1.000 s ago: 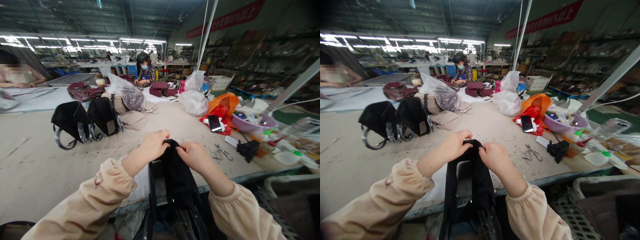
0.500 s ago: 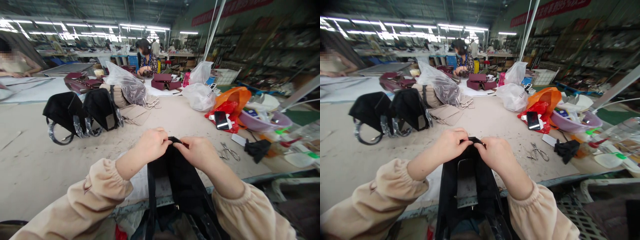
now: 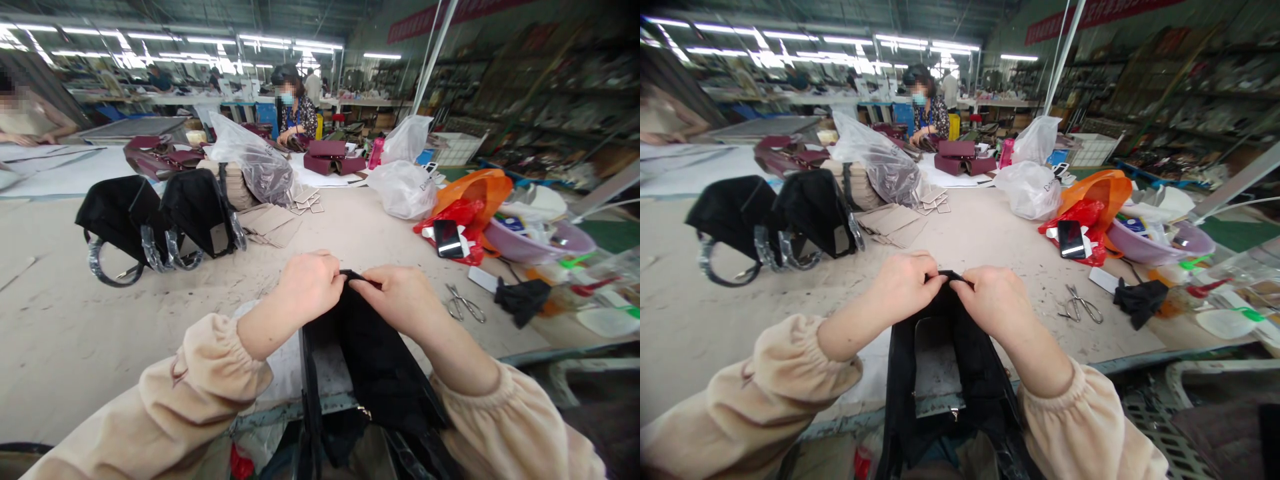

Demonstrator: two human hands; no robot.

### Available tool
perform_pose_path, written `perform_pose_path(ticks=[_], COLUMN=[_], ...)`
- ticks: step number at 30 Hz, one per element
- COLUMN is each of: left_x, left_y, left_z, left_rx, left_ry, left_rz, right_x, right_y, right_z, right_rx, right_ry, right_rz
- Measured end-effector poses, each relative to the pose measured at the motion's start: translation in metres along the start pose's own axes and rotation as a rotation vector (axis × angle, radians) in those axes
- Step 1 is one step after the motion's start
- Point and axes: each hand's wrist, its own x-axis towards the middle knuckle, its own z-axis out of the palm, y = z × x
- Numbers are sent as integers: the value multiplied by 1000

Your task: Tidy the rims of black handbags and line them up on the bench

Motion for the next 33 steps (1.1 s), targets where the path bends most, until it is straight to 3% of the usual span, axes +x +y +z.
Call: perform_pose_path(ticks=[18,26,33], left_x=[3,2,-3], left_y=[4,5,-2], left_z=[5,4,3], left_rx=[88,105,-122], left_ry=[0,3,48], left_rz=[-28,-45,-40], right_x=[8,8,14], right_y=[-8,-12,-12], right_z=[1,1,3], right_rx=[-200,-213,-214], right_ry=[-33,-28,-21], right_rz=[66,27,18])
